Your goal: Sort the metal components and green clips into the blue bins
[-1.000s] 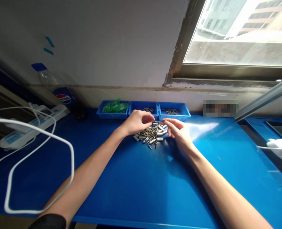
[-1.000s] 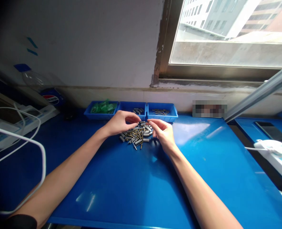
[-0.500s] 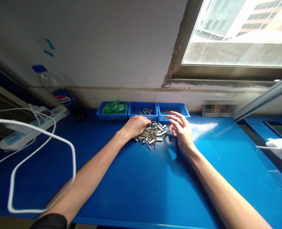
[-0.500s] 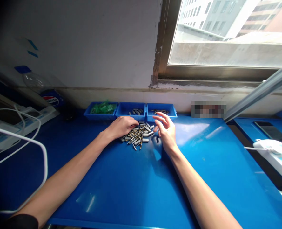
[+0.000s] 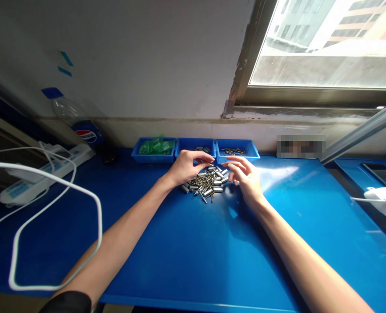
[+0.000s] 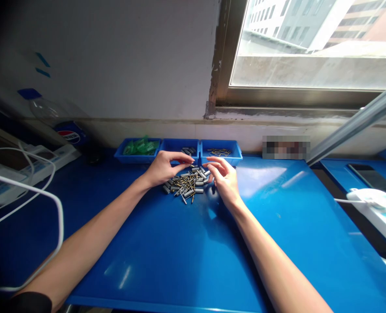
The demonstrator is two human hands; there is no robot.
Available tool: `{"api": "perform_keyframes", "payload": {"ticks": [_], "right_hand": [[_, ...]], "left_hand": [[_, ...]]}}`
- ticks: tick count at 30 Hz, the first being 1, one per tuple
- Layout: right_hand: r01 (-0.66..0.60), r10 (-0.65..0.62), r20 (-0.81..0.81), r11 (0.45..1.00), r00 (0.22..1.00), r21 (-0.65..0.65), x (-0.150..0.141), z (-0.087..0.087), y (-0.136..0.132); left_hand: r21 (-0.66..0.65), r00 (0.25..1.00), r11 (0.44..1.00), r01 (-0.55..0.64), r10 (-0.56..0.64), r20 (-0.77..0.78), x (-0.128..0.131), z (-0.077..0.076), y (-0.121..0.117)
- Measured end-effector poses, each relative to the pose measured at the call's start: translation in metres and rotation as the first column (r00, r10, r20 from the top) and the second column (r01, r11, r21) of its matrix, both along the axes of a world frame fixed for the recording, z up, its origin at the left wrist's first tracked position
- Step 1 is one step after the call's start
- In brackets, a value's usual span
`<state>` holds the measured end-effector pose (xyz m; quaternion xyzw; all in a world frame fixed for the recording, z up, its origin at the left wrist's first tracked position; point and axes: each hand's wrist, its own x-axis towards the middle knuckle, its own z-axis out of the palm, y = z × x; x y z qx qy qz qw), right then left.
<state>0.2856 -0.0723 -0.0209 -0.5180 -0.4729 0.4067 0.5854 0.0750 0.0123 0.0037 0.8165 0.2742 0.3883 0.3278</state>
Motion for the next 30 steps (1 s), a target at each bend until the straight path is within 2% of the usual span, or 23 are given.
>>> {"api": "perform_keyframes", "payload": {"ticks": [4,7,10,16,23,24,26,28,30], "right_hand": [[-0.048,0.048,0.014,0.999,0.999,0.003,-0.0005,-0.0017,-0.0002],[-0.075,0.075,0.024,0.997,0.997,-0.005,-0.0012,-0.0030,-0.0004],[-0.108,0.108,0.026,0.994,0.994,-0.017,-0.0024,-0.0024,-0.0013],[-0.133,0.136,0.045,0.989,0.990,-0.060,-0.0056,0.0001,-0.0032],[-0.155,0.155,-0.015,0.984,0.988,-0.089,-0.0072,0.0000,-0.0025],[-0.149,0.147,-0.026,0.984,0.989,-0.092,-0.0067,-0.0001,-0.0023],[-0.106,0.103,-0.039,0.990,0.994,-0.093,-0.0056,-0.0003,-0.0014],[-0.014,0.012,-0.032,0.997,0.999,-0.081,-0.0043,-0.0002,-0.0001],[0.100,-0.101,-0.017,0.994,0.995,-0.052,-0.0024,0.0001,0.0014]], "left_hand": [[-0.170,0.999,0.985,0.037,-0.030,0.044,0.0021,-0.0013,-0.0020],[-0.249,0.995,0.966,0.068,-0.048,0.086,0.0032,-0.0023,-0.0030],[-0.304,0.994,0.948,0.092,-0.067,0.091,0.0034,-0.0018,-0.0041],[-0.368,0.998,0.928,0.059,-0.040,0.058,0.0036,-0.0002,-0.0054],[-0.449,0.986,0.881,0.151,-0.105,0.126,0.0080,-0.0043,-0.0082],[-0.439,0.988,0.886,0.147,-0.110,0.109,0.0076,-0.0047,-0.0078],[-0.348,0.996,0.933,0.090,-0.091,0.013,0.0057,-0.0052,-0.0058],[-0.159,0.988,0.987,0.026,-0.049,-0.146,0.0026,-0.0057,-0.0024],[0.014,0.959,1.000,0.027,-0.022,-0.284,-0.0008,-0.0070,0.0016]]}}
